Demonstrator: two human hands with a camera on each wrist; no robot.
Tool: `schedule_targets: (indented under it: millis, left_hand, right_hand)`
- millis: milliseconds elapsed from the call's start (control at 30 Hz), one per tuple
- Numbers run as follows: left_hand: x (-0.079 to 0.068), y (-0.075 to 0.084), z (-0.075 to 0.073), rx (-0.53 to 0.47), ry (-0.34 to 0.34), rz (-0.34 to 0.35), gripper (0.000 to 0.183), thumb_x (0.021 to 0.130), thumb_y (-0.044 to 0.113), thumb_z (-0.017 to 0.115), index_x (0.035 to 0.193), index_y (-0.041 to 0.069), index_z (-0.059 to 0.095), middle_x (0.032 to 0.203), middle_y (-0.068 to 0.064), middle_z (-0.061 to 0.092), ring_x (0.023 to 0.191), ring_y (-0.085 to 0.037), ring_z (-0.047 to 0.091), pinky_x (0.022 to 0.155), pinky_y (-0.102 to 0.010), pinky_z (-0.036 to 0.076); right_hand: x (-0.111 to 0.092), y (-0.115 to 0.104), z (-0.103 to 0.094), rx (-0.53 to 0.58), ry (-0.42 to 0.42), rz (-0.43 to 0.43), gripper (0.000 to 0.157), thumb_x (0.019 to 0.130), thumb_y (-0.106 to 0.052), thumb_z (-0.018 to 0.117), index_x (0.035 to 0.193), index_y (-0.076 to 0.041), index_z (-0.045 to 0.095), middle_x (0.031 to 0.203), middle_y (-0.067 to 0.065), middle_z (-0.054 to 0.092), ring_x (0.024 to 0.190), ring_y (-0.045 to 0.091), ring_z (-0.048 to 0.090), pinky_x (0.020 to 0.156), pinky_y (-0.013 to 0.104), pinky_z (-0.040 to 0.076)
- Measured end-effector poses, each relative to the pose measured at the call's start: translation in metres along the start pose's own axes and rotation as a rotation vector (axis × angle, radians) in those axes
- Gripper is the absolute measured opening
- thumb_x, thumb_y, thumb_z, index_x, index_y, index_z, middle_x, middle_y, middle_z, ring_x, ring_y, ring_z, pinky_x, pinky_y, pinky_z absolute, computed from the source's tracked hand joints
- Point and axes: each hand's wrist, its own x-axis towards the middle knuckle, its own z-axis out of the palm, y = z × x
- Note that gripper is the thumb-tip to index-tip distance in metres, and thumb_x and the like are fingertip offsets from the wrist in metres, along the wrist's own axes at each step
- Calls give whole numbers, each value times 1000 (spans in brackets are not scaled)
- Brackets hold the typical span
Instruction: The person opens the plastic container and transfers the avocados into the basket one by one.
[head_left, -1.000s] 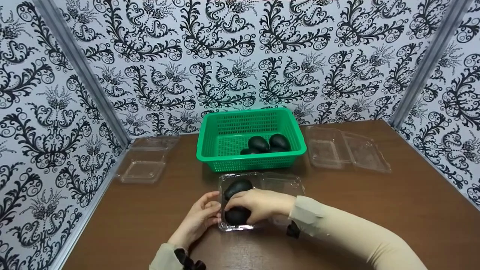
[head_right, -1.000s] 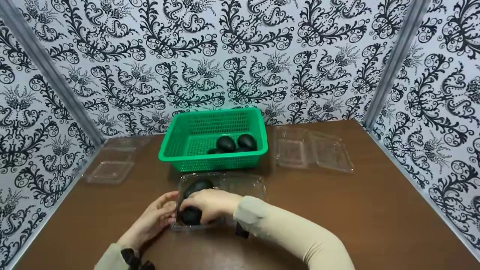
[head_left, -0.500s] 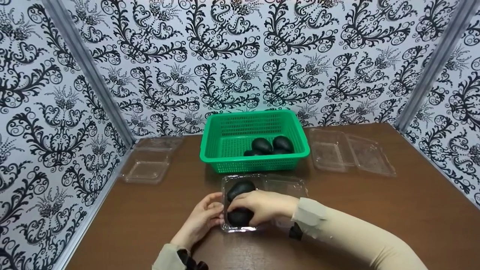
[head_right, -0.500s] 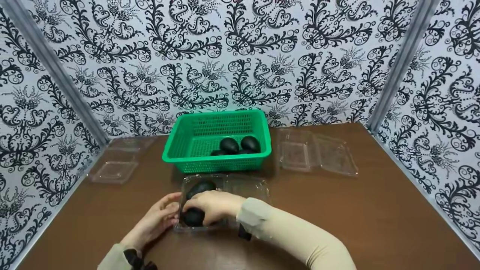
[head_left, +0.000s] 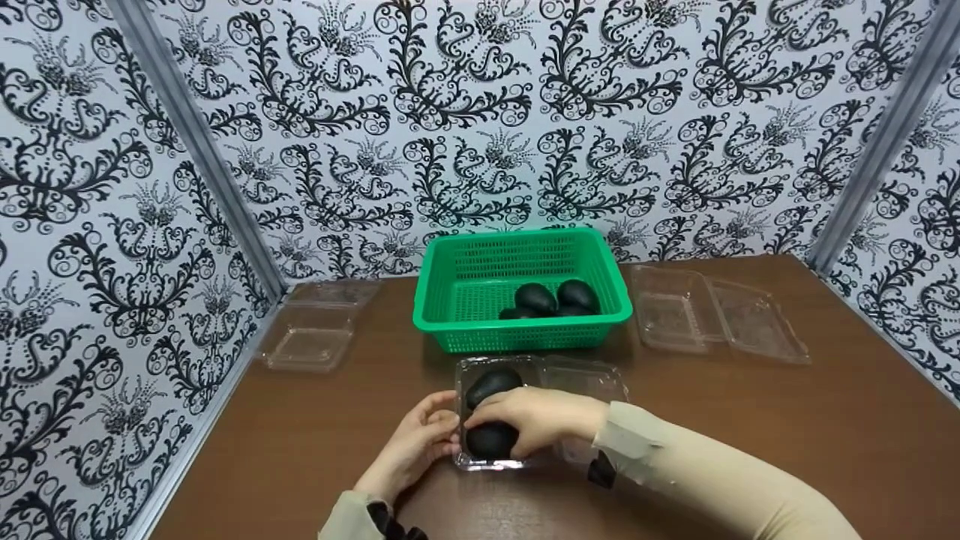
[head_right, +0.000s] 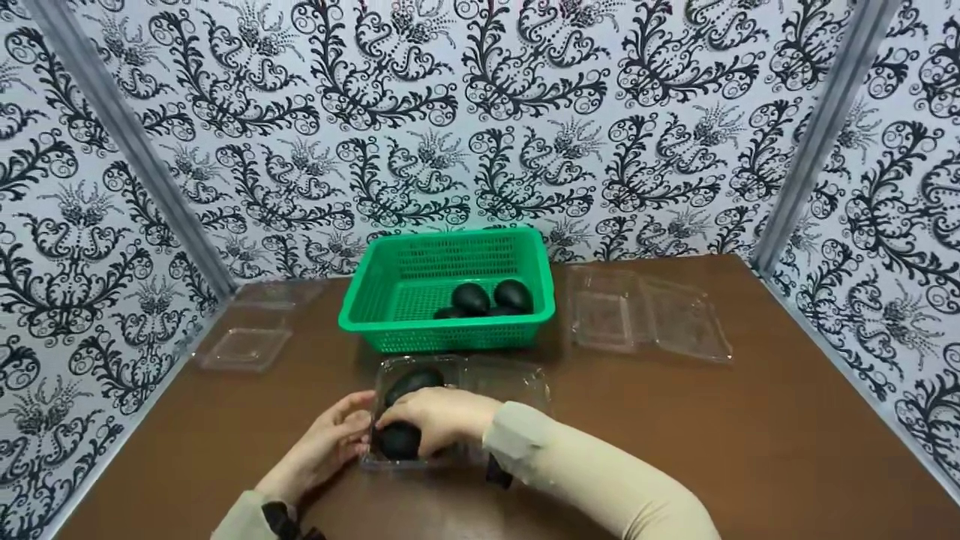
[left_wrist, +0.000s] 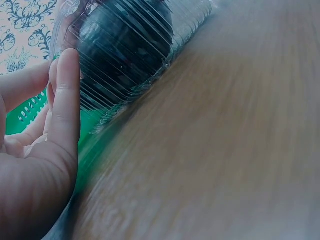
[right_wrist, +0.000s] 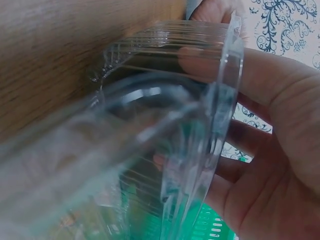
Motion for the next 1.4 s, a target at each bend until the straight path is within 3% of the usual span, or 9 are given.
schedule_targets:
  millis: [700,1133,1400]
  left_hand:
    - [1,-2,1,-10,-11,-1,52,92,2,60,137,-2,36,91,-6,58,69,-12,56,61,-21,53]
    - [0,-1,0,-10,-9,9,50,93,1,59,137,-2,36,90,-5,58,68,-11,58,60,-21,53]
    - [0,-1,0,-4,1,-3,50,93,2,59,137,-2,36,92,-7,58,69,-12,58,61,-22,54]
  right_hand:
    - [-3,2,3,13,0,1,64,72,-12,81,131,-18,60,128,-6,59,119,10,52,98,27,44]
    - [-6,3,-6,47,10,-34,67,69,-11,81,132,-17,58,131,-2,57,118,9,52,96,26,46]
    - [-10,2,-9,43,12,-2,69,70,-12,80,134,-19,56,135,-2,55,121,11,51,97,29,45]
